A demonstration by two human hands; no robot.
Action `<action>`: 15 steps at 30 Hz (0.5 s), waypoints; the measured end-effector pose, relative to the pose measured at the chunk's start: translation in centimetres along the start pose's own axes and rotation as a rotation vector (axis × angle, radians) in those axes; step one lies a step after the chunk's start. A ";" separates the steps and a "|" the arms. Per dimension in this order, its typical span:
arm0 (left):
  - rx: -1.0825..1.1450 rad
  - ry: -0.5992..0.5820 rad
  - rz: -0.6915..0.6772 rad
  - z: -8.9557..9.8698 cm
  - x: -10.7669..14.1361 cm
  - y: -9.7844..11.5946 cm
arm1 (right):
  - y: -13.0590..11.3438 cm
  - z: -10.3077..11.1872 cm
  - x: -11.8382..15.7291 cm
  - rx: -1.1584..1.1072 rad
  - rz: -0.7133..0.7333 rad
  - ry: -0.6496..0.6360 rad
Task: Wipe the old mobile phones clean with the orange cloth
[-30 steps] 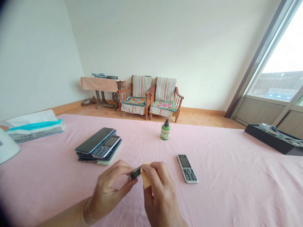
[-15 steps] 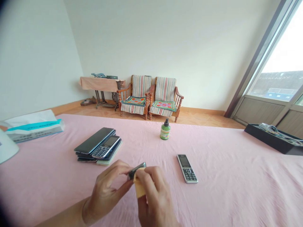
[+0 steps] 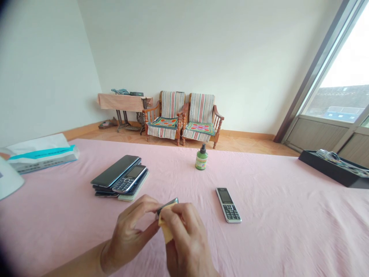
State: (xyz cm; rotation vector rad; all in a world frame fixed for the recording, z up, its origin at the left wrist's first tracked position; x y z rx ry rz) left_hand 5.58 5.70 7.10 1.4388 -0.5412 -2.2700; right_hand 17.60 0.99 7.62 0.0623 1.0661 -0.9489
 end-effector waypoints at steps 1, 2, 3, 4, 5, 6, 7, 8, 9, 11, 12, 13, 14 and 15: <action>-0.011 -0.003 0.006 0.0 0.0 -0.1 | 0.5 0.3 -0.1 0.007 -0.041 0.027; -0.022 -0.008 0.011 -0.1 0.1 -0.1 | 1.1 0.6 -0.3 0.010 -0.092 0.058; -0.029 -0.013 0.016 -0.1 0.1 -0.2 | 1.8 0.8 -0.4 0.010 -0.147 0.082; -0.032 -0.019 0.019 -0.2 0.2 -0.2 | 2.4 0.9 -0.4 0.007 -0.196 0.091; -0.032 -0.024 0.021 -0.2 0.2 -0.2 | 3.0 0.9 -0.5 0.001 -0.237 0.090; -0.028 -0.026 0.028 -0.2 0.3 -0.3 | 3.5 0.8 -0.5 -0.007 -0.268 0.074; -0.023 -0.024 0.049 -0.1 0.2 -0.5 | 3.9 0.7 -0.5 -0.012 -0.291 0.054; -0.007 -0.014 0.090 0.0 0.2 -0.8 | 4.2 0.5 -0.4 -0.014 -0.307 0.038; 0.026 0.000 0.156 0.2 0.1 -1.4 | 4.4 0.5 -0.4 -0.014 -0.322 0.032; 0.167 0.031 0.339 0.3 0.1 -3.0 | 4.7 0.6 -0.3 -0.021 -0.349 0.044; 0.264 0.046 0.435 0.3 0.1 -3.9 | 4.8 0.6 -0.3 -0.031 -0.368 0.049; 0.361 0.061 0.519 0.1 0.2 -4.6 | 4.9 0.6 -0.2 -0.048 -0.393 0.050; 0.446 0.075 0.586 0.0 0.3 -5.1 | 5.1 0.4 -0.2 -0.078 -0.421 0.039; 0.511 0.086 0.636 -0.2 0.4 -5.5 | 5.2 0.1 0.0 -0.115 -0.452 0.019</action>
Point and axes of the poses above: each hand's wrist, its own x-axis away from the middle knuckle, its own z-axis out of the back of the hand, y = z × x, the point moved 8 cm from there along -x, towards the middle knuckle, and after that the axes turned 5 degrees about x, right-handed, at the moved point
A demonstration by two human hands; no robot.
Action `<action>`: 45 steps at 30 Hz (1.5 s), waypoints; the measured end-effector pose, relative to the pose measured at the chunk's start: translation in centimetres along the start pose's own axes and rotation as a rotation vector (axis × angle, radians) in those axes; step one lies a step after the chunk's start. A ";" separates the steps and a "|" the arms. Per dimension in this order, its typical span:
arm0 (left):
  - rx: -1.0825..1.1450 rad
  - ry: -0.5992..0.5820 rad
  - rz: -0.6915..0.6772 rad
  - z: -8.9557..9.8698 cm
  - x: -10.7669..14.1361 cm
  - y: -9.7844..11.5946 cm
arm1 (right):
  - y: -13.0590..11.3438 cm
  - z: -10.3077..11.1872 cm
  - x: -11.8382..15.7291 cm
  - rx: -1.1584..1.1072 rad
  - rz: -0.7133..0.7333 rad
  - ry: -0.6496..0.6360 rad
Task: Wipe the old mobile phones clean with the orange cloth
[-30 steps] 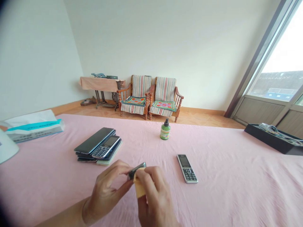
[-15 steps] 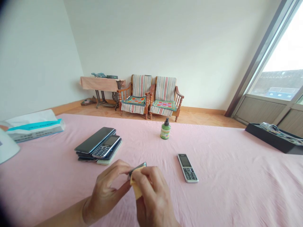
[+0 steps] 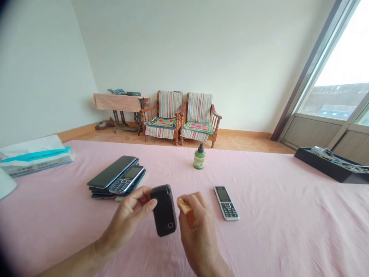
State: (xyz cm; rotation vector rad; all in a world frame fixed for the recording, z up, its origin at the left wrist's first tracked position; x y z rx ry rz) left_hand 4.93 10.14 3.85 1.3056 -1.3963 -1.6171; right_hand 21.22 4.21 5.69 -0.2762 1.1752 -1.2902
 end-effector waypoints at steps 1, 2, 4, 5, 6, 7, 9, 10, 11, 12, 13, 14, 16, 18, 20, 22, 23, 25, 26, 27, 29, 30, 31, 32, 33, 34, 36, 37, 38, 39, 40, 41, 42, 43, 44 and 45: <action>0.044 0.005 0.036 0.0 -0.1 -0.3 | 0.3 -0.4 0.1 -0.034 -0.034 -0.031; 0.071 0.011 0.063 0.0 -0.2 -0.5 | 0.6 -0.8 0.1 -0.068 -0.070 -0.062; 0.094 0.018 0.104 -0.1 -0.3 -0.8 | 1.2 -1.5 0.3 -0.126 -0.141 -0.103; 0.097 0.020 0.118 -0.1 -0.3 -1.0 | 1.6 -1.7 0.4 -0.147 -0.181 -0.112; 0.097 0.019 0.130 -0.2 -0.4 -1.1 | 2.0 -1.9 0.6 -0.166 -0.221 -0.117; 0.097 0.014 0.141 -0.4 -0.4 -1.2 | 2.3 -2.1 0.7 -0.184 -0.258 -0.122; 0.095 -0.007 0.159 -0.6 -0.5 -1.5 | 2.7 -2.4 0.9 -0.223 -0.318 -0.147; 0.092 -0.016 0.165 -0.7 -0.6 -1.6 | 2.8 -2.6 0.9 -0.240 -0.338 -0.166; 0.088 -0.023 0.170 -0.7 -0.7 -1.8 | 2.8 -2.8 1.0 -0.252 -0.351 -0.181; 0.083 -0.029 0.173 -0.7 -0.7 -1.9 | 2.8 -2.9 1.0 -0.255 -0.353 -0.191; 0.080 -0.033 0.174 -0.6 -0.7 -2.0 | 2.7 -2.8 1.0 -0.246 -0.342 -0.187; 0.078 -0.038 0.173 -0.6 -0.7 -2.1 | 2.5 -2.6 0.9 -0.224 -0.315 -0.167; 0.077 -0.052 0.167 -0.6 -0.7 -2.1 | 1.8 -1.8 0.5 -0.151 -0.223 -0.094; 0.076 -0.064 0.154 -0.7 -0.6 -2.0 | 1.0 -0.9 0.2 -0.077 -0.119 -0.021; 0.077 -0.084 0.140 -1.0 -0.5 -1.7 | 0.1 -0.3 -0.2 -0.026 -0.020 0.018; 0.092 -0.114 0.132 -1.4 -0.4 -1.5 | -0.7 -0.1 -0.4 0.006 0.079 0.037; 0.101 -0.131 0.130 -1.6 -0.4 -1.3 | -1.1 0.0 -0.5 0.019 0.124 0.042; 0.113 -0.163 0.123 -1.9 -0.3 -1.2 | -1.6 0.0 -0.6 0.042 0.187 0.051; 0.114 -0.176 0.116 -2.0 -0.3 -1.1 | -1.7 0.0 -0.5 0.054 0.202 0.057; 0.112 -0.187 0.108 -2.0 -0.3 -1.0 | -1.8 0.0 -0.5 0.066 0.210 0.062; 0.105 -0.202 0.095 -2.1 -0.2 -1.0 | -1.8 0.0 -0.3 0.084 0.221 0.055; 0.105 -0.204 0.092 -2.1 -0.2 -1.0 | -1.8 -0.1 -0.2 0.091 0.226 0.041; 0.108 -0.207 0.095 -2.1 -0.2 -1.0 | -1.8 -0.2 0.0 0.099 0.229 0.026; 0.110 -0.210 0.100 -2.1 -0.2 -1.1 | -1.7 -0.3 0.1 0.109 0.229 0.011; 0.110 -0.213 0.103 -2.1 -0.2 -1.2 | -1.6 -0.4 0.2 0.119 0.226 0.003; 0.108 -0.217 0.105 -2.1 -0.2 -1.2 | -1.6 -0.4 0.2 0.127 0.221 0.002; 0.099 -0.226 0.107 -2.2 -0.2 -1.2 | -1.6 -0.2 0.2 0.139 0.220 0.011; 0.096 -0.229 0.104 -2.2 -0.2 -1.1 | -1.6 -0.2 0.2 0.143 0.225 0.015; 0.095 -0.229 0.102 -2.2 -0.2 -1.1 | -1.8 -0.1 0.2 0.150 0.233 0.018; 0.095 -0.226 0.101 -2.2 -0.2 -1.1 | -1.9 -0.1 0.2 0.160 0.243 0.019; 0.095 -0.223 0.101 -2.2 -0.1 -1.0 | -2.1 -0.1 0.2 0.171 0.254 0.015; 0.094 -0.219 0.101 -2.2 -0.1 -1.0 | -2.3 -0.1 0.2 0.182 0.262 0.007; 0.093 -0.218 0.102 -2.2 -0.1 -1.0 | -2.4 -0.1 0.3 0.191 0.264 -0.003; 0.093 -0.219 0.101 -2.2 -0.1 -1.0 | -2.4 -0.1 0.3 0.197 0.260 -0.013; 0.093 -0.224 0.100 -2.3 -0.1 -1.0 | -2.4 -0.1 0.3 0.198 0.252 -0.020; 0.094 -0.228 0.099 -2.3 -0.1 -1.0 | -2.3 -0.1 0.2 0.196 0.244 -0.023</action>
Point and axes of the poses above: each hand's wrist, its own x-axis away from the middle knuckle, its own z-axis out of the back of the hand, y = z × x, the point moved 8 cm from there along -x, towards the middle knuckle, and after that the axes turned 5 degrees about x, right-handed, at the moved point
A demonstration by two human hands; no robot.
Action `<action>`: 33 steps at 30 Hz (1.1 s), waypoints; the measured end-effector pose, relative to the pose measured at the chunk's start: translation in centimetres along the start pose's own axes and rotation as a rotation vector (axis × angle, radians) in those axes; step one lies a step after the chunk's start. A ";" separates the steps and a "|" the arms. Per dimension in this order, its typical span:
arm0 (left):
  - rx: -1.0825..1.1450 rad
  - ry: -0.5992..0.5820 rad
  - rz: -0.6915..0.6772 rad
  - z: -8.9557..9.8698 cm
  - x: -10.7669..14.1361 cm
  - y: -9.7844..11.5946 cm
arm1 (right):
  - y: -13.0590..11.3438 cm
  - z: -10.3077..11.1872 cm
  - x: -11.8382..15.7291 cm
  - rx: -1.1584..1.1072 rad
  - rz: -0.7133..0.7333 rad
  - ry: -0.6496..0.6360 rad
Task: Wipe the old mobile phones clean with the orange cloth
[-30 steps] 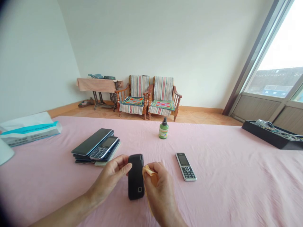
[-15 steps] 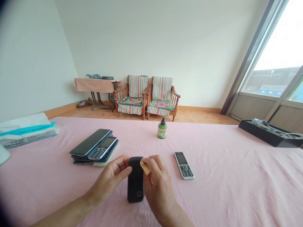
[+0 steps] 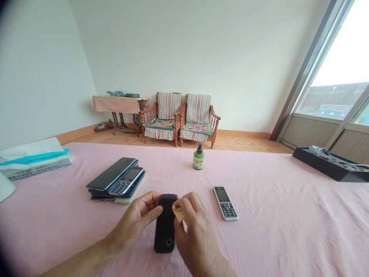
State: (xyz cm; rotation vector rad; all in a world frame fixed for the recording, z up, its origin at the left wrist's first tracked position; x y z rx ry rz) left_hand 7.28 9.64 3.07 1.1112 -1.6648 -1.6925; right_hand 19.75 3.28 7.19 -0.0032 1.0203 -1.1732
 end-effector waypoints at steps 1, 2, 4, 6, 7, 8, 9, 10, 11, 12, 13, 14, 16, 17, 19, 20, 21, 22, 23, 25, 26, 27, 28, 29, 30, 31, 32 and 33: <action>0.001 -0.004 0.000 0.0 0.0 0.0 | 0.1 0.0 0.0 -0.004 -0.004 -0.001; 0.001 -0.005 -0.001 0.0 0.0 0.0 | 0.2 0.0 0.0 -0.008 -0.004 0.000; -0.006 -0.002 0.000 0.0 0.0 0.0 | 0.3 0.0 0.0 -0.018 0.001 -0.008; -0.022 0.002 -0.001 0.0 0.0 0.0 | 0.3 -0.2 0.0 -0.026 0.005 -0.039; -0.028 0.005 -0.002 0.0 0.0 0.0 | 0.3 -0.2 -0.1 -0.029 0.004 -0.058; -0.032 0.006 0.000 0.0 0.0 0.0 | 0.4 -0.3 -0.2 -0.028 0.002 -0.074; -0.032 0.008 0.003 0.0 0.0 0.0 | 0.4 -0.2 -0.2 -0.024 -0.004 -0.085; -0.029 0.006 0.007 0.0 0.0 0.0 | 0.5 -0.2 -0.3 -0.017 -0.015 -0.091; -0.026 0.004 0.012 0.0 0.0 -0.1 | 0.7 -0.1 -0.3 -0.008 -0.035 -0.095; -0.025 0.000 0.016 -0.1 0.1 -0.1 | 0.9 -0.1 -0.3 -0.003 -0.064 -0.099; -0.026 -0.004 0.015 -0.1 0.1 -0.1 | 1.2 -0.1 -0.2 -0.011 -0.103 -0.105; -0.030 -0.008 0.013 -0.1 0.1 -0.2 | 1.6 -0.1 -0.2 -0.043 -0.155 -0.119; -0.037 -0.007 0.002 0.1 0.1 -0.2 | 2.4 -0.5 0.2 -0.190 -0.298 -0.159; -0.038 -0.004 -0.001 0.2 0.1 -0.2 | 2.7 -0.9 0.4 -0.294 -0.380 -0.191; -0.039 -0.002 -0.003 0.4 0.0 -0.5 | 3.0 -2.0 1.0 -0.504 -0.536 -0.277; -0.046 -0.002 0.001 0.4 0.0 -0.6 | 2.9 -2.6 1.4 -0.586 -0.598 -0.328; -0.061 0.000 0.006 0.5 -0.1 -0.8 | 2.8 -3.0 1.6 -0.642 -0.645 -0.364; -0.086 0.008 0.006 0.6 -0.1 -1.0 | 2.6 -3.3 1.8 -0.676 -0.678 -0.388; -0.118 0.020 0.001 0.7 -0.2 -1.1 | 2.6 -3.5 1.9 -0.689 -0.700 -0.395; -0.193 0.042 -0.016 0.8 -0.2 -1.4 | 2.6 -3.6 1.9 -0.679 -0.705 -0.372; -0.225 0.045 -0.024 0.7 -0.2 -1.5 | 2.7 -3.6 1.9 -0.664 -0.698 -0.353; -0.250 0.044 -0.027 0.6 -0.2 -1.6 | 2.8 -3.6 1.8 -0.652 -0.687 -0.335; -0.269 0.039 -0.025 0.5 -0.1 -1.7 | 2.9 -3.6 1.8 -0.644 -0.672 -0.323; -0.283 0.034 -0.022 0.3 -0.1 -1.8 | 3.0 -3.6 1.7 -0.636 -0.659 -0.308; -0.296 0.030 -0.021 0.2 0.0 -1.9 | 3.1 -3.5 1.7 -0.633 -0.650 -0.298; -0.310 0.026 -0.021 0.1 0.0 -1.9 | 3.2 -3.5 1.7 -0.634 -0.646 -0.291; -0.328 0.023 -0.024 0.0 0.1 -1.8 | 3.3 -3.5 1.7 -0.637 -0.647 -0.284; -0.351 0.019 -0.027 -0.1 0.2 -1.8 | 3.4 -3.5 1.6 -0.644 -0.651 -0.278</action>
Point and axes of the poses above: each hand's wrist, its own x-axis away from the middle knuckle, its own z-axis out of the back of the hand, y = z × x, the point moved 8 cm from there along -x, towards the middle knuckle, and after that the axes turned 5 degrees about x, right-handed, at the moved point
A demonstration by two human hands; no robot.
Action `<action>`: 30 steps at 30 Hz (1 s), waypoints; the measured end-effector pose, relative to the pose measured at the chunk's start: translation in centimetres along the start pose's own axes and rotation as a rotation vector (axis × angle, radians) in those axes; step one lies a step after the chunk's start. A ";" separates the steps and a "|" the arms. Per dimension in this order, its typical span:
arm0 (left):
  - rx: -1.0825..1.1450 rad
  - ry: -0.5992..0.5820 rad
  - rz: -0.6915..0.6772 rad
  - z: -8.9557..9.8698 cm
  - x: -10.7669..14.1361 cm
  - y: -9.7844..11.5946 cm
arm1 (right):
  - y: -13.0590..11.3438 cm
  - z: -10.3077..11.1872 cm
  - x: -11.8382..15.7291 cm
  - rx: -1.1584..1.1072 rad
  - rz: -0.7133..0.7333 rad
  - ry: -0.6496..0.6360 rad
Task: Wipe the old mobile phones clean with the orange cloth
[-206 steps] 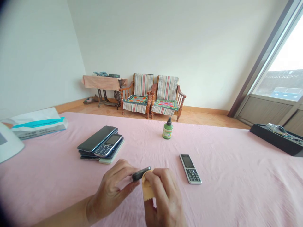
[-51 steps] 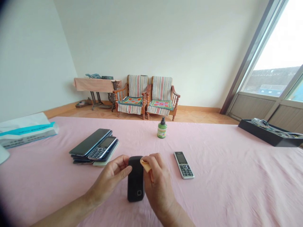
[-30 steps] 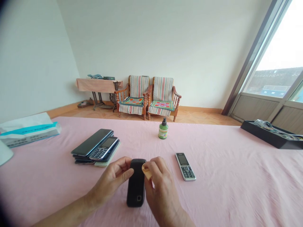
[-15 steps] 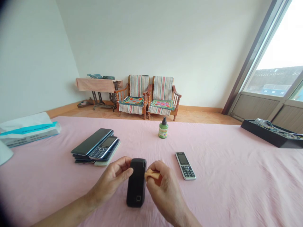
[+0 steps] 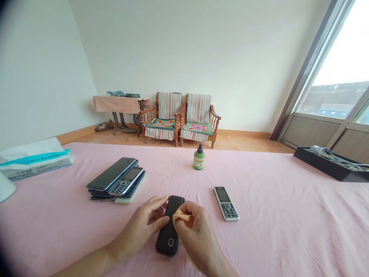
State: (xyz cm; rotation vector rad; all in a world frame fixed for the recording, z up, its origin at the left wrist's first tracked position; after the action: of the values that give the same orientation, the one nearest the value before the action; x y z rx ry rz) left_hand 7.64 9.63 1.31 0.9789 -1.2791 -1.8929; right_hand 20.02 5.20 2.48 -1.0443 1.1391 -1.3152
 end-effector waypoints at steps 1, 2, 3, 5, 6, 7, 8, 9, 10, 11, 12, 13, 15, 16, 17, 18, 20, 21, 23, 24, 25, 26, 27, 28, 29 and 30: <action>-0.027 -0.003 -0.003 -0.1 0.1 0.1 | 0.0 0.0 0.0 -0.009 -0.002 0.003; -0.057 -0.004 -0.003 -0.1 0.1 0.2 | 0.0 0.1 -0.1 -0.018 -0.005 0.009; -0.087 -0.004 -0.002 -0.1 0.2 0.2 | 0.0 0.1 -0.1 -0.023 -0.008 0.015; -0.136 -0.008 -0.001 -0.3 0.4 0.3 | 0.0 0.2 -0.1 -0.021 -0.013 0.027; -0.150 -0.016 -0.005 -0.4 0.5 0.4 | 0.1 0.3 -0.1 -0.017 -0.014 0.036; -0.156 -0.026 -0.014 -0.5 0.6 0.5 | 0.2 0.4 -0.1 -0.012 -0.013 0.045; -0.153 -0.038 -0.026 -0.6 0.7 0.7 | 0.3 0.5 -0.2 -0.007 -0.010 0.052; -0.148 -0.054 -0.041 -0.8 0.8 0.9 | 0.4 0.6 -0.2 -0.003 -0.010 0.054; -0.142 -0.075 -0.057 -0.9 0.9 1.1 | 0.4 0.7 -0.2 0.001 -0.011 0.059; -0.137 -0.098 -0.072 -1.1 1.1 1.5 | 0.5 0.8 -0.2 0.005 -0.014 0.057; -0.136 -0.121 -0.086 -1.2 1.2 1.8 | 0.6 0.9 -0.3 0.008 -0.018 0.051; -0.142 -0.142 -0.099 -1.4 1.3 2.2 | 0.6 1.0 -0.3 0.008 -0.025 0.045; -0.179 -0.170 -0.113 -1.7 1.5 2.8 | 0.6 1.1 -0.2 -0.003 -0.041 0.034; -0.207 -0.174 -0.110 -1.8 1.6 3.0 | 0.5 1.1 -0.2 -0.010 -0.046 0.031; -0.242 -0.171 -0.103 -1.9 1.7 3.2 | 0.4 1.1 -0.2 -0.016 -0.051 0.031; -0.279 -0.163 -0.095 -1.9 1.9 3.3 | 0.3 1.1 -0.1 -0.019 -0.052 0.036; -0.352 -0.131 -0.095 -2.1 2.1 3.4 | 0.0 1.0 0.0 -0.023 -0.047 0.038; -0.387 -0.112 -0.105 -2.1 2.3 3.4 | -0.1 0.9 0.0 -0.030 -0.044 0.038; -0.451 -0.077 -0.141 -2.2 2.6 3.5 | -0.2 0.7 0.0 -0.054 -0.040 0.035; -0.479 -0.061 -0.162 -2.1 2.7 3.6 | -0.1 0.6 -0.1 -0.066 -0.040 0.026; -0.504 -0.044 -0.184 -2.0 2.8 3.6 | 0.1 0.5 -0.1 -0.073 -0.041 0.017; -0.525 -0.028 -0.208 -1.9 3.0 3.7 | 0.3 0.6 -0.2 -0.068 -0.041 0.018; -0.543 -0.008 -0.229 -1.7 3.1 3.7 | 0.6 0.8 -0.4 -0.050 -0.035 0.037; -0.555 0.013 -0.249 -1.4 3.1 3.8 | 0.8 1.4 -0.6 -0.013 -0.017 0.076; -0.562 0.033 -0.269 -1.2 3.2 3.9 | 0.9 2.1 -0.8 0.044 0.014 0.133; -0.565 0.047 -0.285 -1.0 3.2 3.9 | 0.8 3.0 -0.9 0.116 0.061 0.204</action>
State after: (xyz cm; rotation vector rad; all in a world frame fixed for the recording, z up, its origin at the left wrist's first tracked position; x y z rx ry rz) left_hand 7.21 5.25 4.03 0.9199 -0.5331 -2.2522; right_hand 23.14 5.95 2.20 -0.7985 1.2206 -1.4453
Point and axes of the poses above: each hand's wrist, its own x-axis away from the middle knuckle, its own z-axis out of the back of the hand, y = z × x, the point moved 8 cm from there along -x, towards the middle knuckle, and after that the axes turned 5 degrees about x, right-handed, at the moved point
